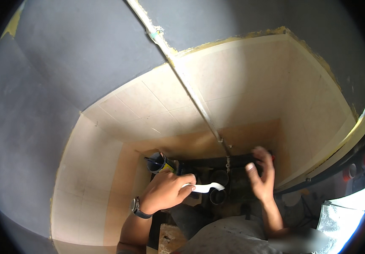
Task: The person applies masking tape to a white vertical pipe and the surrounding wall joints.
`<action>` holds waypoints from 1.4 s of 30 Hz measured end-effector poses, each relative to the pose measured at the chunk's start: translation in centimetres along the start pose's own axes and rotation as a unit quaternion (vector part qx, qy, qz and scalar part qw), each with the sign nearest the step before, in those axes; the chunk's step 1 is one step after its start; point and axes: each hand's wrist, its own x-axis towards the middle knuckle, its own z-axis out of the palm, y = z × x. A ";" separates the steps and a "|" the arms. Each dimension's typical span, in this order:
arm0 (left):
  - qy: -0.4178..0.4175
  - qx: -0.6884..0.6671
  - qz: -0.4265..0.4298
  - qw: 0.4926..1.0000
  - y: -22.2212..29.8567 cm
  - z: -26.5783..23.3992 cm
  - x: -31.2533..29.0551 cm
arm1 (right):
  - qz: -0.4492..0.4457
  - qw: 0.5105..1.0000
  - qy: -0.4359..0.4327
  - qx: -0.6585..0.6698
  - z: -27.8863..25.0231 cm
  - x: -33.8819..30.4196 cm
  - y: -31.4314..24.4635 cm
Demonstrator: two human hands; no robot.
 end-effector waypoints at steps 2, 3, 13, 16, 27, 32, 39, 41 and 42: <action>-0.025 0.012 0.021 0.999 0.9 -0.4 0.8 | -0.115 0.973 -0.197 -0.016 1.4 0.2 -3.0; -0.035 0.023 0.036 0.998 1.3 -0.5 1.3 | -0.185 0.946 -0.262 -0.037 2.4 0.0 -3.8; -0.050 0.004 0.074 0.996 1.7 -1.9 0.0 | 0.102 0.864 -0.441 0.221 7.1 -1.1 -3.6; 0.064 -0.053 0.127 0.988 0.1 -0.1 -3.0 | 0.149 0.791 -0.504 0.313 7.8 -0.8 -2.8; 0.264 -0.068 -0.599 0.753 -8.4 29.4 -34.4 | 0.097 0.904 -0.321 0.267 11.1 8.5 1.1; -0.005 0.039 -0.783 0.621 -6.0 54.2 -38.5 | -0.023 0.866 -0.356 0.351 15.1 11.6 -4.7; 0.085 0.012 -0.734 0.674 -7.5 54.2 -32.4 | -0.020 0.855 -0.373 0.361 15.6 13.5 -7.0; 0.130 0.010 -0.707 0.695 -8.0 52.9 -31.8 | -0.024 0.854 -0.378 0.358 15.8 14.1 -6.7; 0.158 0.008 -0.690 0.706 -8.3 51.9 -31.0 | -0.032 0.856 -0.374 0.356 15.7 14.4 -6.6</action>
